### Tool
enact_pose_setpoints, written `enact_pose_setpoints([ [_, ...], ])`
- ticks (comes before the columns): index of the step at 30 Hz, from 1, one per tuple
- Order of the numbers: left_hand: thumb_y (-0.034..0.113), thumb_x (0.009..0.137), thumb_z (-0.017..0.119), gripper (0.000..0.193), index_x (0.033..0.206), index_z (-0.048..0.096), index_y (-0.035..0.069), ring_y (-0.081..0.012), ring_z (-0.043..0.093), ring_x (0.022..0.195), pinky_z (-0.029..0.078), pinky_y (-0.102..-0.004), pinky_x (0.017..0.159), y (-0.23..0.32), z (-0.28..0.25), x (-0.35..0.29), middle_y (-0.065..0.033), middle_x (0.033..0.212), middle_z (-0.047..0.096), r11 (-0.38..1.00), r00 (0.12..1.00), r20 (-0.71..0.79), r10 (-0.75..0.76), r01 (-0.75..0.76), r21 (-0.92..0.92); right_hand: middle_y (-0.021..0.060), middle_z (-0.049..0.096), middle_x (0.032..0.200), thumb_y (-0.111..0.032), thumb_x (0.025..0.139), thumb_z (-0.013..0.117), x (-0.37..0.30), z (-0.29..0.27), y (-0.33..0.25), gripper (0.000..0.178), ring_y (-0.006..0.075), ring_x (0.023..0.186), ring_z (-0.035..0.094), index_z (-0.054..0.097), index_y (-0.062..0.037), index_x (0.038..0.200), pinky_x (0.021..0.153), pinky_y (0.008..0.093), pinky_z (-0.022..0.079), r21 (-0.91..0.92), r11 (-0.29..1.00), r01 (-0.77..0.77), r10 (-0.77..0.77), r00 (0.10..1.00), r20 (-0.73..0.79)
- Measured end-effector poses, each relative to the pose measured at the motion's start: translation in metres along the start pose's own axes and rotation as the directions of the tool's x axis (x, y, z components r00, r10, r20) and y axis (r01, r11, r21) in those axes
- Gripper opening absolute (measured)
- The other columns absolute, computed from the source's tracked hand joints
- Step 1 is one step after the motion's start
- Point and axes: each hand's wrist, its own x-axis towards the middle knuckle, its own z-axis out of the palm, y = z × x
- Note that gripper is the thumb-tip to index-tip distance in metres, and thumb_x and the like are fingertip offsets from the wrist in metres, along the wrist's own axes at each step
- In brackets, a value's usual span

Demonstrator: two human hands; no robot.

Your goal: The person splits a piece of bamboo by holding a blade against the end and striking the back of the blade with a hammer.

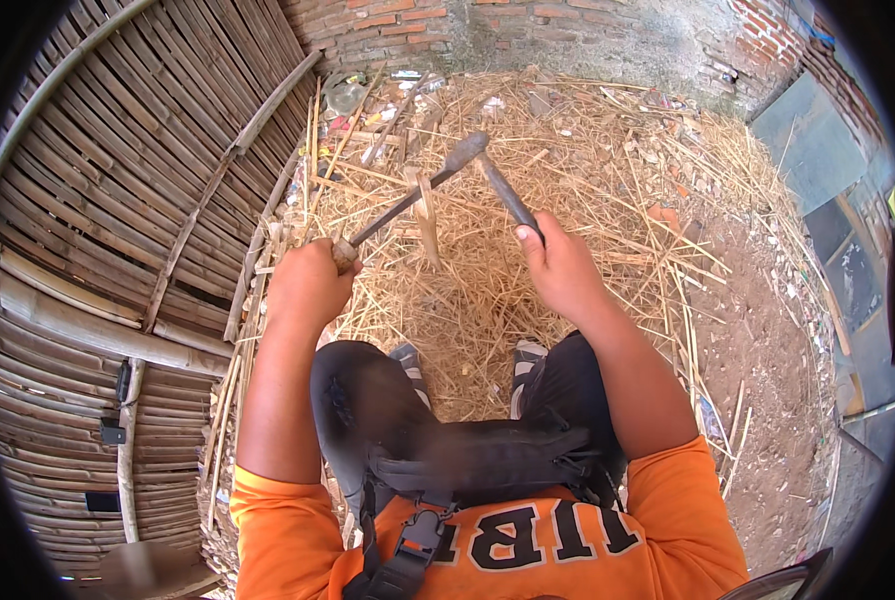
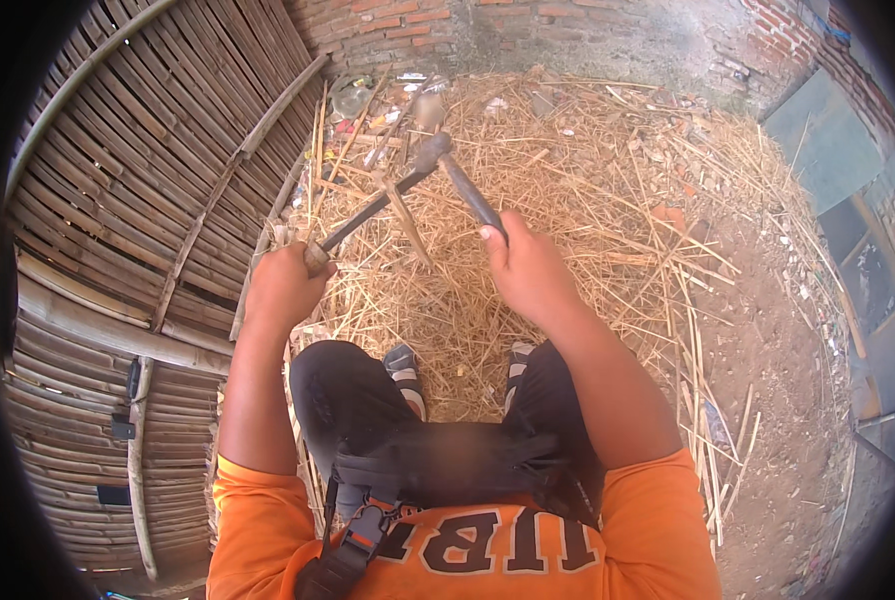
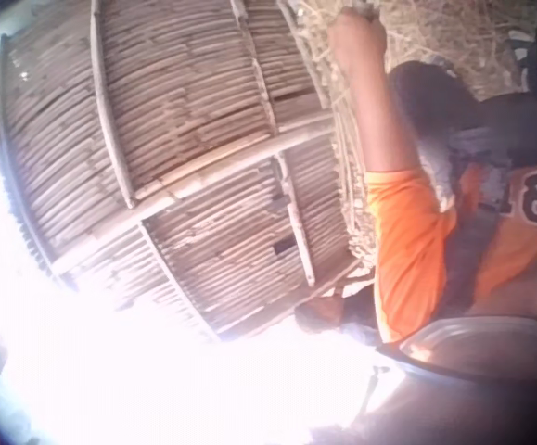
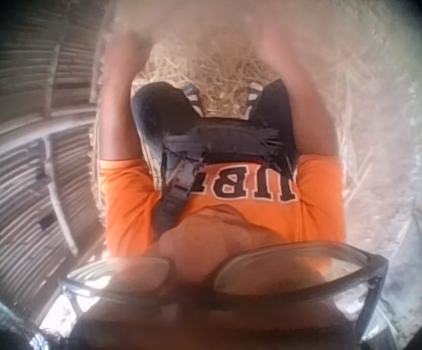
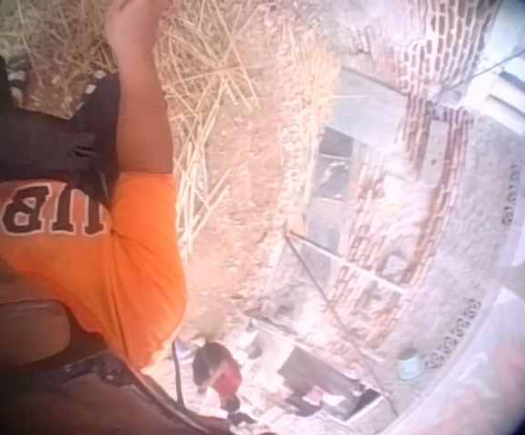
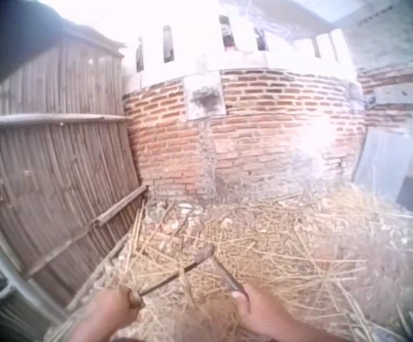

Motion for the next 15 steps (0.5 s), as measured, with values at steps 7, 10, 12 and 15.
enact_pose_setpoints([
  [7, 0.040, 0.088, 0.077, 0.039, 0.098, 0.072, 0.002, -0.0407, 0.071, 0.092, 0.056, -0.0498, 0.082, -0.016, 0.009, 0.002, -0.0219, 0.092, 0.074, 0.999, 1.000, 0.003, -0.027, 0.027, -0.021, 0.0037, 0.053, 0.060, -0.035, 0.111, 0.046, 0.006, -0.039, -0.032, 0.032, 0.0180, 0.049, 0.054, 0.056, -0.0047, 0.107, 0.048, 0.0364, 0.042, 0.090, 0.963, 0.255, -0.214, 0.923, -0.319],
  [10, 0.040, 0.088, 0.077, 0.039, 0.098, 0.072, 0.003, -0.0410, 0.071, 0.093, 0.056, -0.0505, 0.082, -0.016, 0.011, 0.005, -0.0220, 0.094, 0.074, 0.999, 1.000, 0.002, -0.030, 0.030, -0.032, 0.0063, 0.056, 0.063, -0.036, 0.111, 0.044, 0.008, -0.030, -0.039, 0.033, 0.0202, 0.050, 0.055, 0.054, -0.0041, 0.109, 0.049, 0.0385, 0.044, 0.041, 0.990, 0.132, -0.122, 0.975, -0.187],
  [12, 0.041, 0.088, 0.077, 0.040, 0.099, 0.071, 0.003, -0.0411, 0.071, 0.094, 0.056, -0.0511, 0.083, -0.011, 0.009, 0.003, -0.0221, 0.095, 0.074, 0.999, 0.999, 0.031, -0.037, 0.038, -0.028, 0.0082, 0.059, 0.065, -0.035, 0.111, 0.044, 0.013, -0.011, -0.021, 0.033, 0.0212, 0.050, 0.056, 0.054, -0.0036, 0.110, 0.049, 0.0398, 0.046, -0.135, 0.987, -0.084, 0.101, 0.987, 0.126],
  [15, 0.042, 0.089, 0.077, 0.041, 0.102, 0.071, 0.003, -0.0409, 0.070, 0.098, 0.055, -0.0521, 0.084, -0.007, 0.000, 0.002, -0.0227, 0.099, 0.073, 0.997, 0.995, 0.058, -0.080, 0.081, -0.019, 0.0066, 0.058, 0.067, -0.033, 0.111, 0.043, 0.018, 0.003, -0.006, 0.032, 0.0188, 0.052, 0.056, 0.055, -0.0033, 0.108, 0.047, 0.0376, 0.046, -0.113, 0.994, -0.004, 0.017, 0.994, 0.107],
])
